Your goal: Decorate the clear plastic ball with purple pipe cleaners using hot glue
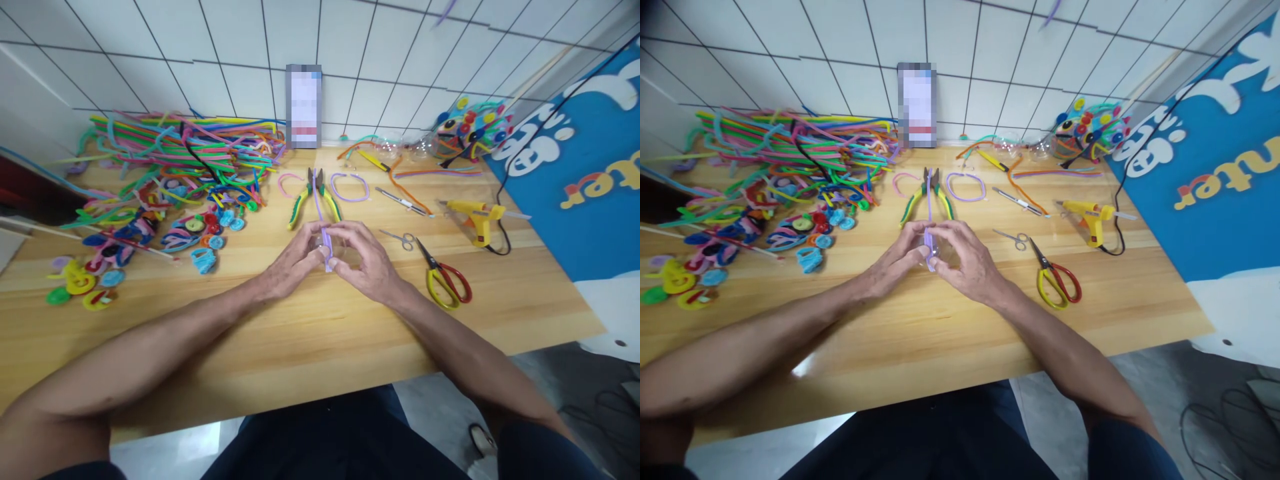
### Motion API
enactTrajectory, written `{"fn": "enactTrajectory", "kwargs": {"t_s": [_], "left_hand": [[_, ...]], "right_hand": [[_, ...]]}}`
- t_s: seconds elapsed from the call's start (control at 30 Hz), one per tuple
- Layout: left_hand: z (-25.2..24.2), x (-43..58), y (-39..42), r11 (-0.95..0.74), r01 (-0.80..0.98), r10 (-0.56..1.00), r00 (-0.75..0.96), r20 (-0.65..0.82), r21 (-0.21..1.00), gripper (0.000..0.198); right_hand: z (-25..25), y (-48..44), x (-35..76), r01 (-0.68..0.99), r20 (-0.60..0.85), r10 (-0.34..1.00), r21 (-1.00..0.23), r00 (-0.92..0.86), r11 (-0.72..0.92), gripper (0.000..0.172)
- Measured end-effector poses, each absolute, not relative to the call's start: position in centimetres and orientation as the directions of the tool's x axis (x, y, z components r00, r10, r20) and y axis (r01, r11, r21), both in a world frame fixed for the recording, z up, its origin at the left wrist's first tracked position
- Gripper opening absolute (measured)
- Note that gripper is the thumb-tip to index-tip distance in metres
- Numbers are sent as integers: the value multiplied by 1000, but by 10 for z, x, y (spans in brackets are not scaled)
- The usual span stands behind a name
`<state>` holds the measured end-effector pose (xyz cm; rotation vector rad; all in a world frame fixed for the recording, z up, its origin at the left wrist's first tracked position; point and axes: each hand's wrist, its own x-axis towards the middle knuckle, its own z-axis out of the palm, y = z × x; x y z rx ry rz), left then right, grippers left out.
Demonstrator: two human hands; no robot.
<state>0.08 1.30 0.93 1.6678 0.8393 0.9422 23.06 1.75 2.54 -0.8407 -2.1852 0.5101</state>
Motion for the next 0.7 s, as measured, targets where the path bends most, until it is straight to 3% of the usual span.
{"fn": "enactTrajectory", "kwargs": {"t_s": [0.57,0.7], "left_hand": [[8,3,14,-247,67,881,430,195,967,47],[8,1,14,-251,80,877,441,191,965,49]], "right_hand": [[26,16,231,417,486,698,-568,-526,710,48],[30,15,232,418,445,708,-588,-548,693,59]]}}
